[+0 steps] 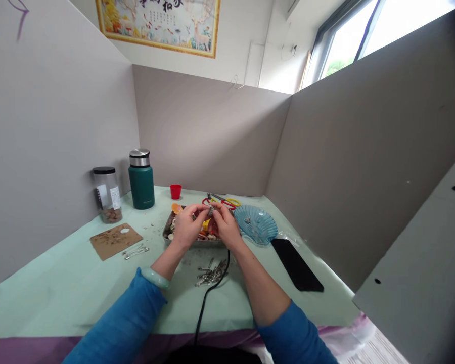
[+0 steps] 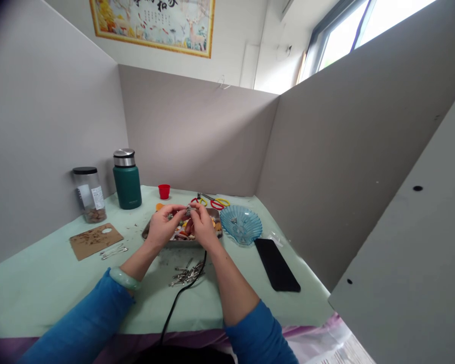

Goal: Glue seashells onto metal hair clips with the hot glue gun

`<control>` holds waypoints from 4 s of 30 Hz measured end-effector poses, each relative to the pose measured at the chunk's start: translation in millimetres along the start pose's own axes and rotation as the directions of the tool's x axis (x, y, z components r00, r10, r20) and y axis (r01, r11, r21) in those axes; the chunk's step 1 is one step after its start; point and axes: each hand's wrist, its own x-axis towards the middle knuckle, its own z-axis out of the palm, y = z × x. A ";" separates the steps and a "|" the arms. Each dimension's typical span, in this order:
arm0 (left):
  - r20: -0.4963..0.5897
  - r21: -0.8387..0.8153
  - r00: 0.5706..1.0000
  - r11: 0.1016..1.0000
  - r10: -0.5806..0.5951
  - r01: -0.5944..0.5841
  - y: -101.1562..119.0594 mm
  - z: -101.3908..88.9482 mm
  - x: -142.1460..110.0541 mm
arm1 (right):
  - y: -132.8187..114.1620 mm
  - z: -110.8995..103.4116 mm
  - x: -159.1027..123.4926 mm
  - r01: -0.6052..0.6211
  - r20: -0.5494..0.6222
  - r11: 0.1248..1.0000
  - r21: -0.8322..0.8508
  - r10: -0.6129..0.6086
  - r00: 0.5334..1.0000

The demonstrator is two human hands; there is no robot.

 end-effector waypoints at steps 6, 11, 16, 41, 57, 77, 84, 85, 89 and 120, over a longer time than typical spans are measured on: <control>-0.093 0.076 0.971 0.974 0.221 -0.215 8.0 -4.1 1.3 | -8.1 -5.0 0.4 -0.019 0.000 0.980 0.200 0.020 1.000; -0.017 0.116 0.956 0.951 0.292 -0.288 7.8 -2.8 -0.5 | -6.3 -5.2 -0.4 -0.048 0.067 0.949 0.312 0.029 0.997; 0.006 0.137 0.934 0.925 0.358 -0.355 6.3 -1.1 -2.5 | -4.4 -3.2 -1.1 -0.054 0.092 0.936 0.347 0.024 0.995; 0.022 0.172 0.923 0.908 0.384 -0.382 4.9 -2.5 0.7 | -1.8 -3.4 -3.7 -0.093 0.100 0.956 0.279 0.068 0.993; 0.018 0.196 0.915 0.896 0.404 -0.399 5.0 -2.5 -0.2 | -2.3 0.3 -4.4 -0.123 0.165 0.949 0.292 0.077 0.983; 0.022 0.080 0.947 0.944 0.320 -0.321 8.6 -3.8 0.4 | 0.9 4.3 -3.2 -0.129 0.171 0.920 0.369 0.069 0.983; 0.075 -0.417 0.983 0.890 -0.165 0.182 -7.1 1.0 3.1 | 1.5 2.8 -2.0 -0.097 0.145 0.952 0.291 0.056 0.988; 0.086 -0.480 0.971 0.844 -0.225 0.238 -7.8 1.3 3.4 | 1.0 2.4 -2.0 -0.076 0.115 0.956 0.284 0.045 0.992; 0.145 -0.647 0.935 0.684 -0.324 0.337 -5.7 1.1 4.3 | -1.3 1.7 -2.9 -0.020 0.042 0.972 0.235 0.010 0.999; 0.275 -0.557 0.928 0.745 -0.252 0.367 -4.0 -6.7 5.5 | 5.2 1.7 -0.9 0.114 -0.075 0.993 -0.007 -0.114 0.991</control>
